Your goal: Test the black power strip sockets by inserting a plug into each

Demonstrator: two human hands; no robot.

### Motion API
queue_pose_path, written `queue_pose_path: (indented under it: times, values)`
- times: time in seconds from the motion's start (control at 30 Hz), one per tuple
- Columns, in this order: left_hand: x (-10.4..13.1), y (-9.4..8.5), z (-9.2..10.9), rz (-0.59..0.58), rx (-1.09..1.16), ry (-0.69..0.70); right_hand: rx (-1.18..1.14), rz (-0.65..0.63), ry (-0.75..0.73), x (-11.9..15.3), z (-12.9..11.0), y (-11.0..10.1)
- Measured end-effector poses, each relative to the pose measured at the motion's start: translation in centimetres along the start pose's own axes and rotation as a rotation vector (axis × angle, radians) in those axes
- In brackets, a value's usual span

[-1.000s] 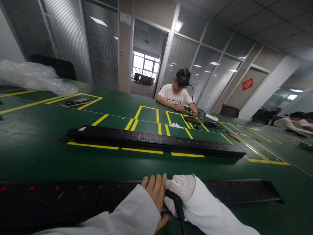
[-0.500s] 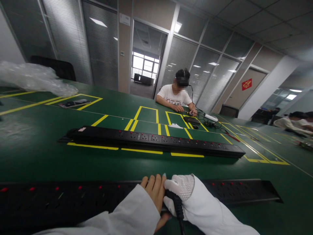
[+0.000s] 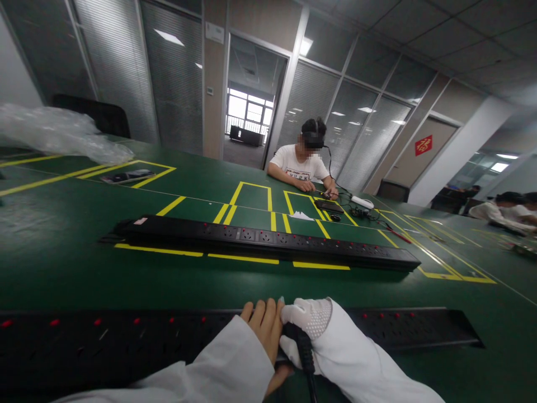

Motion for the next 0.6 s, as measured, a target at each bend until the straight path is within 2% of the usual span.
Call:
queue_pose_path:
  times: [0.3,0.6]
  values:
    - [-0.2,0.5,-0.1,-0.027,-0.014,0.015,0.095,-0.009,-0.002,0.3,-1.0,-1.4]
    - [-0.2,0.3,0.1,-0.012,-0.047,0.024,0.059,0.023,0.007,0.2,-0.5,-1.3]
Point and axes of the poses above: each hand's wrist, its own x-axis away from the middle knuckle, its own y-axis out of the palm, z = x × y, the point moved 7 cm from there along -x, towards the middle knuckle, and after that the axes turned 9 degrees about x, right-handed, at the moved point
